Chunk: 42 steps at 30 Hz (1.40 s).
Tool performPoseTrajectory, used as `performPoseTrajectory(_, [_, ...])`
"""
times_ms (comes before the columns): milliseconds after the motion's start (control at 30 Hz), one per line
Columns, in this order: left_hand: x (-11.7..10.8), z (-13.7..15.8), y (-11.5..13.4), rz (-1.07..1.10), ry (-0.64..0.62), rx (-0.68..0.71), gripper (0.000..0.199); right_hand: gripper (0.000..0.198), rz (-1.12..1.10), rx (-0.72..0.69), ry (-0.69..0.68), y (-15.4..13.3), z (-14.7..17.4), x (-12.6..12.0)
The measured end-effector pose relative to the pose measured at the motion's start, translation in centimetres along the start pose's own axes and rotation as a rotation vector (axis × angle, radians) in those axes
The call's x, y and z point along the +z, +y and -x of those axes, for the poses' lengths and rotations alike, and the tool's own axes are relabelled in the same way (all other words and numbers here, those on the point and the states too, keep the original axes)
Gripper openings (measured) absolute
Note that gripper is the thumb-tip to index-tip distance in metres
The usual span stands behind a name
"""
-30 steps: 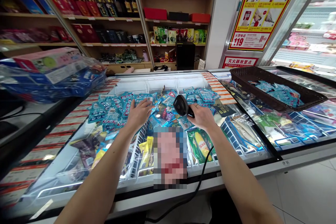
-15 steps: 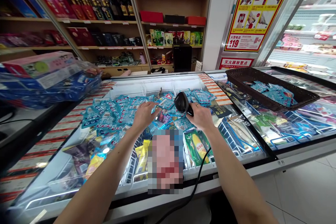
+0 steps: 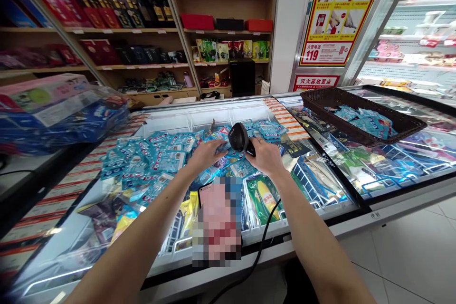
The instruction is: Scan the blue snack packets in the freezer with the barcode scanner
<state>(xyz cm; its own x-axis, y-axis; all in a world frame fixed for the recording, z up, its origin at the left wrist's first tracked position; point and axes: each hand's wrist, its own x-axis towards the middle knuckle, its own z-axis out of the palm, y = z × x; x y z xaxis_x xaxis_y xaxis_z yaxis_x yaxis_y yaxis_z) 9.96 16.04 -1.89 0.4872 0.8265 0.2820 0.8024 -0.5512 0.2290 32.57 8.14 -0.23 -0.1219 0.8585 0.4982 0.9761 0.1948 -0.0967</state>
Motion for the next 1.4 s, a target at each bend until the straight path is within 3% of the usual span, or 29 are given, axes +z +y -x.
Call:
performPoseTrajectory(133, [0.0, 0.7, -0.7, 0.112, 0.028, 0.112, 0.039, 0.033, -0.005, -0.010, 0.000, 0.0, 0.1, 0.1])
performPoseTrajectory(233, [-0.4, 1.7, -1.7, 0.072, 0.175, 0.135, 0.033, 0.033, -0.012, -0.023, 0.004, 0.1, 0.1, 0.4])
performPoseTrajectory(300, [-0.7, 2.6, -2.1, -0.002, 0.251, 0.050, 0.031, 0.033, -0.014, -0.030, 0.011, 0.1, 0.1, 0.5])
performPoseTrajectory(467, [-1.3, 4.6, -2.2, 0.082, 0.161, -0.183, 0.036, 0.033, -0.008, -0.038, 0.000, 0.0, 0.1, 0.5])
performPoseTrajectory(867, [-1.5, 4.4, -3.1, 0.806, 0.326, -0.367, 0.045, 0.035, 0.005, -0.077, -0.014, -0.5, 0.4, 0.7])
performPoseTrajectory(1033, [-1.4, 4.6, -3.2, 0.670, 0.424, -0.365, 0.038, 0.037, 0.001, -0.140, -0.062, -0.6, 0.5, 0.7])
performPoseTrajectory(1167, [-1.2, 4.5, -3.4, 0.608, 0.490, -0.380, 0.048, 0.036, 0.013, -0.170, -0.084, -0.7, 0.7, 0.7])
performPoseTrajectory(1400, [-0.9, 4.6, -3.1, 0.469, 0.411, -0.342, 0.041, 0.033, 0.004, -0.240, -0.107, -1.3, 0.8, 0.4])
